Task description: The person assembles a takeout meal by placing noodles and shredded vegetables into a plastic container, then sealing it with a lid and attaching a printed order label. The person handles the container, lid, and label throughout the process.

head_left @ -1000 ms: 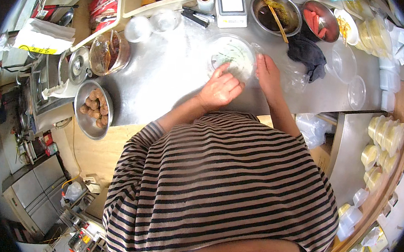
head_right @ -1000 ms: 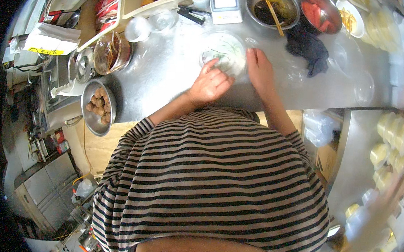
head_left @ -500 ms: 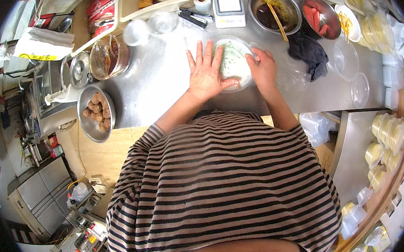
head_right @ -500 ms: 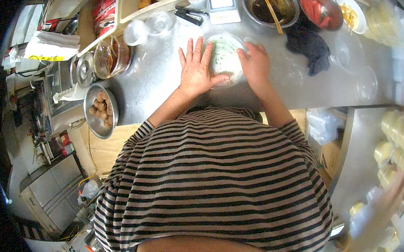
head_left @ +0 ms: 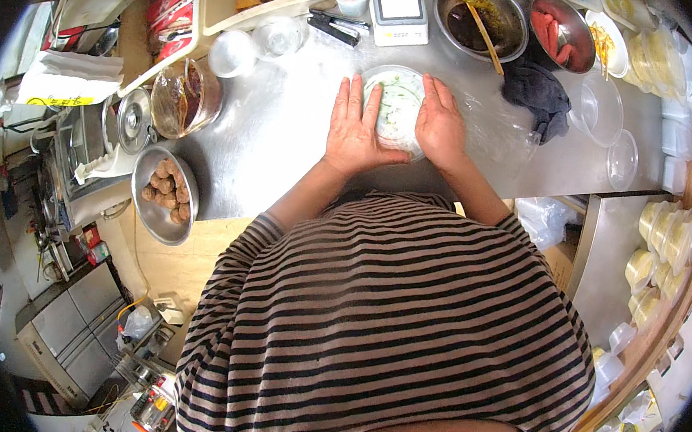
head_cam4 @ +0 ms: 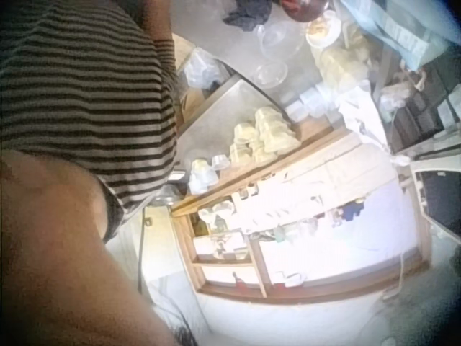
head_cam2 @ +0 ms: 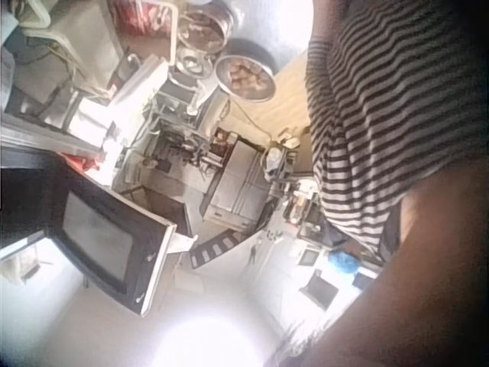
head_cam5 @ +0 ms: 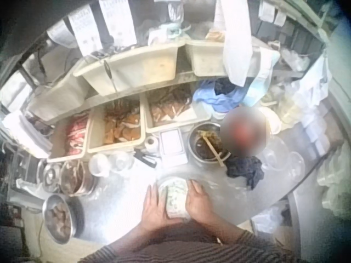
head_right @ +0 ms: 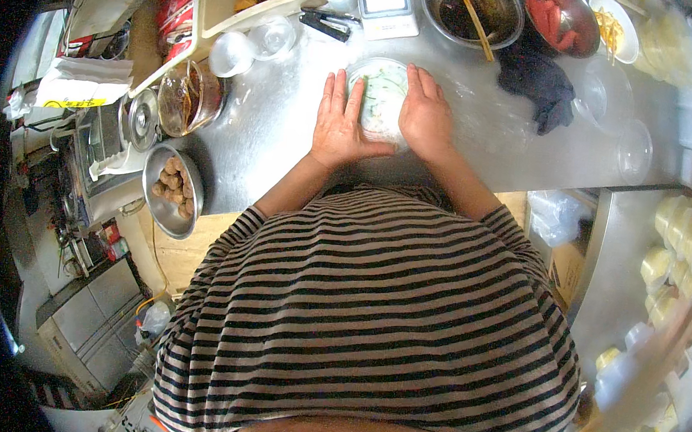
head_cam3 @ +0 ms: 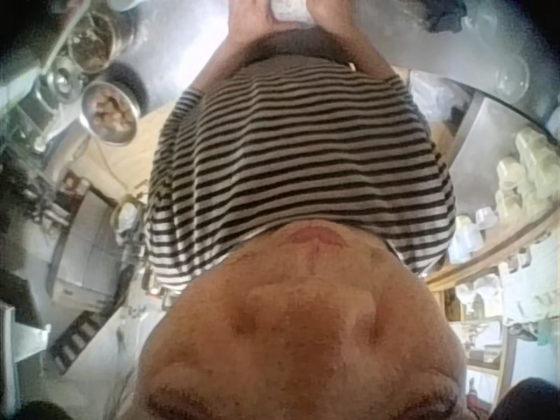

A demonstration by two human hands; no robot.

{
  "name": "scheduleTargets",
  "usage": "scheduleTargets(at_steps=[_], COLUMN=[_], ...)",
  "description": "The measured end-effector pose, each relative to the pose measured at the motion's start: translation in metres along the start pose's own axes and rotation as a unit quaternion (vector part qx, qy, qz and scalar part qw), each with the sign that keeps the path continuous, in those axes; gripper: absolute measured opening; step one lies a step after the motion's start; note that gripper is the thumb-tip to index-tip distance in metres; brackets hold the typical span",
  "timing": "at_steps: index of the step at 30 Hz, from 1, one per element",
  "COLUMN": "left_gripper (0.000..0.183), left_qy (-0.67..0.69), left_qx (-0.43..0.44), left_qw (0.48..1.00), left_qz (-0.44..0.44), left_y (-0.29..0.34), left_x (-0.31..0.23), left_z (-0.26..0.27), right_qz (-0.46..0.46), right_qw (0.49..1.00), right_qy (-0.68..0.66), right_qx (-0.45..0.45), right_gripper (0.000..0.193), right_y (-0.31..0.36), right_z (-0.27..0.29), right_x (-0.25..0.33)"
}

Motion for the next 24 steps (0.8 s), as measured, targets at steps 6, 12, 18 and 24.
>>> scheduleTargets(at_steps=[6,12,18,24], left_gripper=[0.132,0.139,0.138,0.008], left_qy=[0.019,0.013,-0.006,0.036], left_qx=[0.049,0.132,0.184,-0.316], left_qw=[0.998,0.989,0.981,0.948], left_qz=[0.018,0.06,0.07,0.025], left_y=[-0.001,0.002,0.003,-0.013], left_x=[-0.002,0.004,0.008,0.082], left_z=[0.004,0.003,0.001,0.165], right_qz=[0.018,0.07,0.096,0.038], right_qw=[1.0,0.997,0.993,0.983], right_qy=[-0.01,-0.013,0.002,-0.134], right_qx=[0.011,0.017,0.071,-0.118], right_gripper=[0.044,0.052,0.063,0.019], right_y=[-0.004,-0.002,-0.006,0.004], right_z=[0.002,0.005,-0.011,0.037], right_x=[0.004,0.009,0.004,-0.038])
Point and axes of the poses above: each hand's wrist, its own y-axis away from the middle knuckle, its own z-axis out of the back of the hand, x = y × z, the point moved 6 cm from there along -y, towards the middle knuckle, and after that the axes turned 12 degrees about y, right-handed, at the moved point
